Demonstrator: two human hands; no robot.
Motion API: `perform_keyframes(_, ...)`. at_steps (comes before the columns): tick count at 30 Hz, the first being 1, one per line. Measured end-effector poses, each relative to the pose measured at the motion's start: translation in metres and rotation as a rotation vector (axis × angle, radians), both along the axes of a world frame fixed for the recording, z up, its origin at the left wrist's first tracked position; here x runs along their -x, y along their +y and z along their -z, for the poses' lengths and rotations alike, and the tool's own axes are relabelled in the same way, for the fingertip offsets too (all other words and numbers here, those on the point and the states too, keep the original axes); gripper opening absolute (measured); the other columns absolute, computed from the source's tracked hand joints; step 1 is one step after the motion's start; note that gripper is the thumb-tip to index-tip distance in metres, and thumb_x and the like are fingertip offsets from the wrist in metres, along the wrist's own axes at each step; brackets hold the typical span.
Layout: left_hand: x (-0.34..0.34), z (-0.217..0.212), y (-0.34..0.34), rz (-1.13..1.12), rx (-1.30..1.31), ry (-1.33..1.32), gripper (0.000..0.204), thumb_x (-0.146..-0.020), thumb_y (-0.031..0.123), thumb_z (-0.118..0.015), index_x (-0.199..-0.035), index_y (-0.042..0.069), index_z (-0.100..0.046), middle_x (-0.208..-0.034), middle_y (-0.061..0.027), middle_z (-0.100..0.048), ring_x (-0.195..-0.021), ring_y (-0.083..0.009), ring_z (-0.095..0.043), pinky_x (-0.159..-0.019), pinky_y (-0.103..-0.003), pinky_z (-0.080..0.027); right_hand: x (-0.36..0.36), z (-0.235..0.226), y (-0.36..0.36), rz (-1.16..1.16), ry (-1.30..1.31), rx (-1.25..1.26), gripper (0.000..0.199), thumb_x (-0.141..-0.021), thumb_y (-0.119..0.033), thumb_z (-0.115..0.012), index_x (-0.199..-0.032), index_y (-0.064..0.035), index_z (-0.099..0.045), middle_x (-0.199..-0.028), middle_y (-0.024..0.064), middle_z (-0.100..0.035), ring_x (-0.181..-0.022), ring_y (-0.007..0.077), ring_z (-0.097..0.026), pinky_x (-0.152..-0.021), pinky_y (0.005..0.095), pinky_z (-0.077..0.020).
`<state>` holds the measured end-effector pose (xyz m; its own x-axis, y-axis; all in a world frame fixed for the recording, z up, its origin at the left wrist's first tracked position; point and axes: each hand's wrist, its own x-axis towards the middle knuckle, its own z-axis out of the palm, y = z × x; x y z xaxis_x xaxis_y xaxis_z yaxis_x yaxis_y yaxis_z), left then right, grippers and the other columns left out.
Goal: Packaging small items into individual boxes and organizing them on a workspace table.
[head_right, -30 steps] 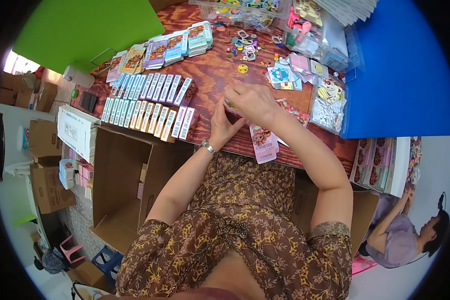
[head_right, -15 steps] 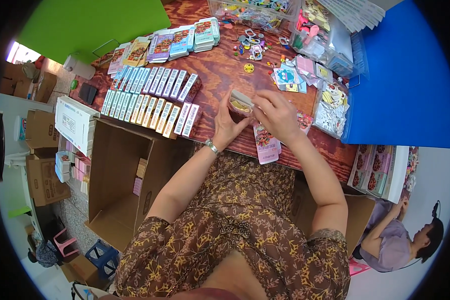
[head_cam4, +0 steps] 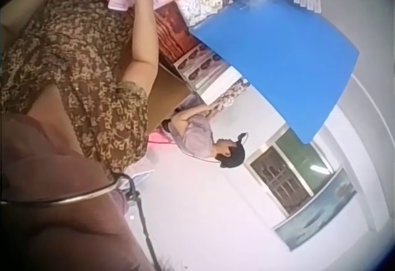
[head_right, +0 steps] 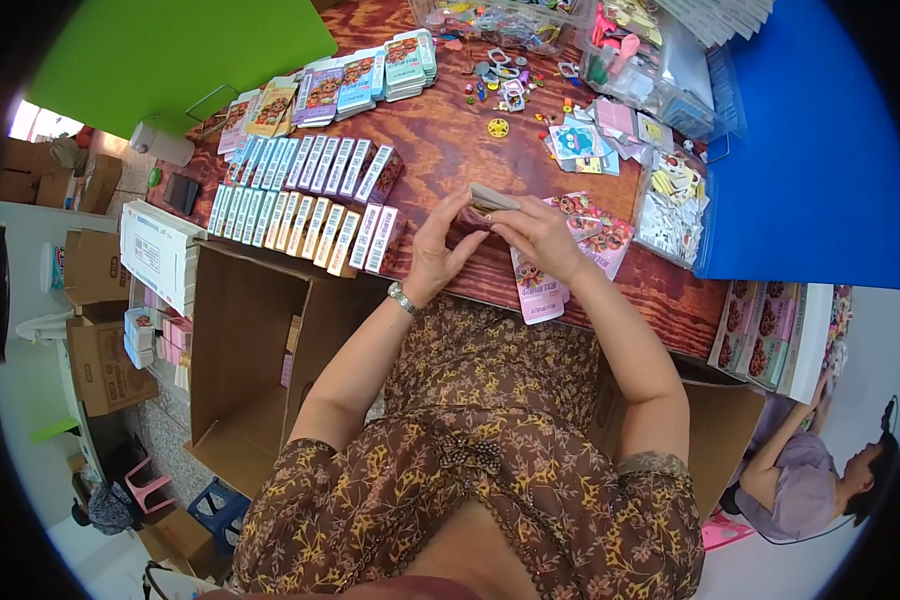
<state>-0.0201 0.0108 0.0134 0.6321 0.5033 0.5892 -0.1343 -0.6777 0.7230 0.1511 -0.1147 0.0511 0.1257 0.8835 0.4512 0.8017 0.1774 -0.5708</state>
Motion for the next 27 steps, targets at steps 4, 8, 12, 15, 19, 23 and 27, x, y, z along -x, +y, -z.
perform_keyframes(4, 0.008, -0.004, 0.007, 0.017, -0.027, 0.026, 0.065, -0.08, 0.007, -0.081, -0.139, 0.008, -0.053, -0.129, -0.0189, -0.061, -0.115, -0.0356, -0.062, -0.094, -0.041, -0.054, -0.012, -0.001, 0.005, -0.071, 0.028, 0.052, 0.019, -0.087, -0.012, -0.074, -0.105, -0.0067, -0.073, -0.109, 0.0133, -0.07, -0.095, 0.0316, -0.068, -0.08, 0.0393, -0.0555)
perform_keyframes(8, 0.009, -0.008, 0.009, 0.038, 0.022, 0.012, 0.061, -0.08, 0.007, -0.081, -0.136, 0.007, -0.055, -0.125, -0.0182, -0.062, -0.111, -0.0351, -0.063, -0.089, -0.039, -0.055, -0.009, -0.014, 0.009, -0.119, 0.032, 0.081, 0.032, -0.087, -0.011, -0.074, -0.119, -0.0078, -0.069, -0.113, 0.0124, -0.07, -0.098, 0.0313, -0.069, -0.083, 0.0388, -0.0553)
perform_keyframes(12, 0.009, -0.005, 0.007, 0.012, 0.036, 0.025, 0.056, -0.08, 0.008, -0.081, -0.131, 0.006, -0.057, -0.123, -0.0172, -0.062, -0.11, -0.0338, -0.064, -0.088, -0.039, -0.055, -0.008, -0.016, 0.014, -0.132, 0.063, 0.078, 0.047, -0.086, -0.01, -0.075, -0.131, -0.0117, -0.062, -0.12, 0.0105, -0.07, -0.105, 0.0298, -0.068, -0.088, 0.0398, -0.0552)
perform_keyframes(15, 0.014, -0.005, 0.01, 0.056, 0.061, 0.084, 0.05, -0.08, 0.008, -0.081, -0.127, 0.006, -0.061, -0.122, -0.0161, -0.062, -0.109, -0.0323, -0.064, -0.088, -0.039, -0.054, -0.01, -0.02, 0.016, -0.2, 0.032, 0.129, 0.047, -0.086, -0.01, -0.075, -0.131, -0.0115, -0.062, -0.12, 0.0103, -0.07, -0.106, 0.0302, -0.068, -0.089, 0.0405, -0.055)
perform_keyframes(19, 0.017, -0.014, 0.009, 0.086, 0.037, 0.061, 0.041, -0.083, 0.006, -0.078, -0.121, 0.005, -0.065, -0.122, -0.0151, -0.062, -0.108, -0.0315, -0.063, -0.087, -0.038, -0.054, -0.007, -0.021, 0.018, -0.213, 0.015, 0.152, 0.048, -0.085, -0.011, -0.076, -0.131, -0.0109, -0.061, -0.119, 0.0094, -0.07, -0.106, 0.0317, -0.068, -0.09, 0.0407, -0.0547)
perform_keyframes(23, 0.016, -0.018, 0.011, 0.054, 0.028, 0.072, 0.032, -0.087, 0.003, -0.073, -0.118, 0.004, -0.068, -0.123, -0.0146, -0.062, -0.108, -0.0305, -0.064, -0.087, -0.037, -0.054, -0.007, -0.017, 0.013, -0.131, 0.224, 0.105, 0.046, -0.089, -0.007, -0.071, -0.133, -0.0097, -0.055, -0.114, 0.012, -0.07, -0.102, 0.0279, -0.069, -0.084, 0.0377, -0.056)
perform_keyframes(27, 0.016, -0.017, 0.013, 0.04, 0.018, 0.082, 0.03, -0.087, 0.002, -0.072, -0.117, 0.003, -0.069, -0.119, -0.0149, -0.064, -0.104, -0.03, -0.065, -0.084, -0.036, -0.054, -0.008, -0.039, 0.02, -0.042, 0.38, 0.376, 0.045, -0.091, 0.0, -0.063, -0.133, -0.0081, -0.05, -0.11, 0.0143, -0.068, -0.098, 0.0226, -0.07, -0.079, 0.0356, -0.0567)
